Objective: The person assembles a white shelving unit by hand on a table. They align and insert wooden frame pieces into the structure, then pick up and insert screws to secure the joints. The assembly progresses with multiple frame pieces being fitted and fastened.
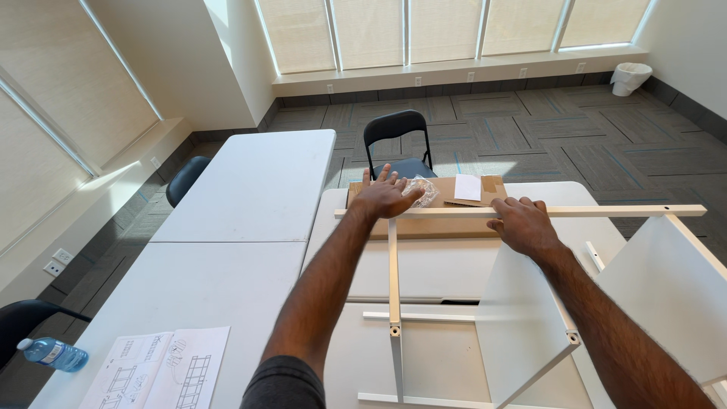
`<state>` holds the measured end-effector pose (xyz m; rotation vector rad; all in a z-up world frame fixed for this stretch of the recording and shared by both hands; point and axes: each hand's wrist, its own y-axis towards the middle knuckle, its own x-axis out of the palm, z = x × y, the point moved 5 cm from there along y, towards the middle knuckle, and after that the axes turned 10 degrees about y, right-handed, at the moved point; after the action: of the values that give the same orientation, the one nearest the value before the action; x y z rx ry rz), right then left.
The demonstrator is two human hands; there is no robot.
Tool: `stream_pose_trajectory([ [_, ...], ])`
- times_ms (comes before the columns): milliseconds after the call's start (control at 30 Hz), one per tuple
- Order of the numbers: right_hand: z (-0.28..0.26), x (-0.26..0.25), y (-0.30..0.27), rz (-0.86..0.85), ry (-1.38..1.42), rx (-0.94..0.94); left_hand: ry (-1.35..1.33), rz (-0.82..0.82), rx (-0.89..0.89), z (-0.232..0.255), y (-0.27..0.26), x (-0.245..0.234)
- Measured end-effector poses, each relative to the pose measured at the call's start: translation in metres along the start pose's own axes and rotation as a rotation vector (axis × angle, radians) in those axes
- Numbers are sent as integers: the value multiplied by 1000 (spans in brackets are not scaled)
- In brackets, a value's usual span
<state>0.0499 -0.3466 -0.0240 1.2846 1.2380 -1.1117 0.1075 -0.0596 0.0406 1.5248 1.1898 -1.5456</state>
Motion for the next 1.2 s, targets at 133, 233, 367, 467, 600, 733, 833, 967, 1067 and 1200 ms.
stream_pose_trajectory([
  [133,4,5,5,8,-17,-18,-71,-9,-28,-12,-23,3],
  [233,4,3,6,6,-20,-16,-139,32,-13,-21,-30,11],
  [367,2,0,2,3,-16,-14,-225,100,40,-19,-49,17],
  [467,3,1,4,3,-27,-13,-284,193,115,-8,-58,20],
  [600,5,2,5,2,-34,-8,-208,339,236,23,-68,13],
  [733,3,1,5,1,-28,-4,-19,406,287,52,-53,17],
  [833,3,0,5,0,-28,1,154,469,287,70,-31,20],
  [967,3,0,3,3,-8,0,117,165,168,74,1,13],
  [1067,1,-2,2,3,6,-2,89,70,109,63,18,10],
  [1200,-1,-2,1,5,24,1,35,-56,21,38,13,-8],
])
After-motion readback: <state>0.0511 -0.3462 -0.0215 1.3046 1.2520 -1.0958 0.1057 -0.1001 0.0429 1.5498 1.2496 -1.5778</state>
